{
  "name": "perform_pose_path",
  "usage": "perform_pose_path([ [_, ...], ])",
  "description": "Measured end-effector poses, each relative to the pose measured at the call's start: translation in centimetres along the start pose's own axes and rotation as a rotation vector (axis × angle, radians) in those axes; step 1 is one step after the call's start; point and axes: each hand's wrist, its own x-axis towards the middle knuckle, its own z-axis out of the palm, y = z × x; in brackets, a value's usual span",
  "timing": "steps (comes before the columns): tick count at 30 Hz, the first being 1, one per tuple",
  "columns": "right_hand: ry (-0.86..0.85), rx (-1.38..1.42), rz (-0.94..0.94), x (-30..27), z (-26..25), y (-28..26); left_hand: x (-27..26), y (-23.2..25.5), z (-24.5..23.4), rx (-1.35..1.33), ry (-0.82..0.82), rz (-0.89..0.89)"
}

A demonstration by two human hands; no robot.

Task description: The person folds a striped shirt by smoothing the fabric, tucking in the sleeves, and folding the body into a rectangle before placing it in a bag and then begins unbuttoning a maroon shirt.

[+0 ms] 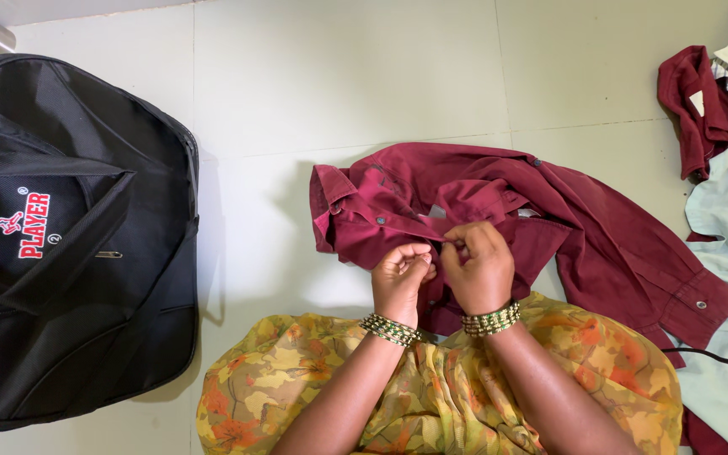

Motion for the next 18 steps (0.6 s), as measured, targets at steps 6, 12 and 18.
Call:
perform_pose_path([
  [6, -0.098, 0.116, -0.081, -0.9, 0.1, -0.9, 0.8, -0.7, -0.4, -0.035, -0.058, 0.152],
  [12, -0.287, 0.379, 0.223, -1.1, 1.0, 1.8, 1.2, -1.3, -0.7, -0.007, 0.003, 0.139],
  [18, -0.336, 0.518, 0.366, -1.5, 1.5, 3.2, 1.1, -1.3, -0.8, 0.016, -0.009, 0.149],
])
